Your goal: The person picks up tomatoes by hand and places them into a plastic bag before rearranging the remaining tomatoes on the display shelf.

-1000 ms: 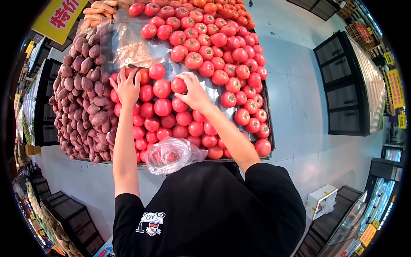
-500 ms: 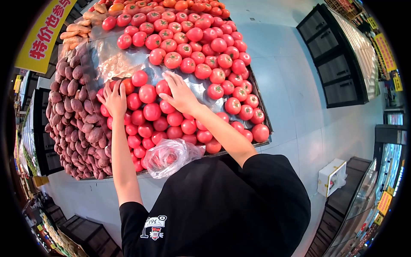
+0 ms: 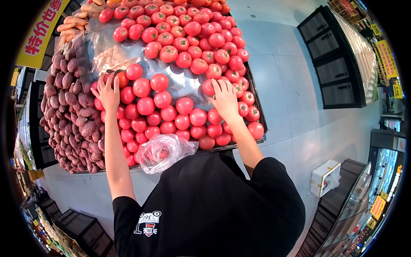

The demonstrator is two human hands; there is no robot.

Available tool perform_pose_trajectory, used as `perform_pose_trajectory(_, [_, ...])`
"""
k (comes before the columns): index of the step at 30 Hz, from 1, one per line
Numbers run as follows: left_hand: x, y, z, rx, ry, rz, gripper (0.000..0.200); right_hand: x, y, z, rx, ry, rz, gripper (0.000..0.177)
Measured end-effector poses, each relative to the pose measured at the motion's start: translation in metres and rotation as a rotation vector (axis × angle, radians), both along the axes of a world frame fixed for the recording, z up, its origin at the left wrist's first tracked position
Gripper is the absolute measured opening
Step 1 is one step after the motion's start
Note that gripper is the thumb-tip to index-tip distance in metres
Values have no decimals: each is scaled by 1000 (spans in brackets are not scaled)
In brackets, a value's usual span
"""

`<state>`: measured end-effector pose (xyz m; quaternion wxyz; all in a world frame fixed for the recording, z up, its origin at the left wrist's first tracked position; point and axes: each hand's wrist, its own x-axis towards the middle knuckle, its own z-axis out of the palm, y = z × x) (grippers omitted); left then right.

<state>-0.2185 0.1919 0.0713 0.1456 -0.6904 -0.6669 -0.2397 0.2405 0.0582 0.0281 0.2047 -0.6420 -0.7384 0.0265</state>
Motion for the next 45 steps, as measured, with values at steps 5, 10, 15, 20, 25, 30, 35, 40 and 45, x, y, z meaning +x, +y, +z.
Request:
perform_pose_trajectory(5, [23,-18,18,115,-22,-21,40,6,8,-10,6,46,65,85])
perform_pose_trajectory(10, [84,-52,42,160,27,-219,42,5,10,-3,4,84,52,82])
perform_pose_trajectory(15, [138,-71,40,43,1,-441,46,24,34,9,120,366,-74,65])
perform_pose_trajectory(20, [152,-72,18,-34,4,-550,42,64,93,7,209,236,-149,61])
perform_pose_trajectory(25, [152,-74,20,-34,26,-530,44,81,129,14,159,116,53,60])
perform_pose_trajectory(30, [151,-73,19,-49,35,-515,44,78,162,13,145,265,-15,59])
perform_pose_trajectory(35, [152,-78,26,-76,28,-532,43,84,205,8,258,180,26,62])
perform_pose_trajectory(40, [151,-95,43,-71,-2,-502,42,73,222,13,5,86,21,71])
perform_pose_trajectory(45, [151,-107,52,-67,-55,-469,42,62,227,15,-29,69,-27,75])
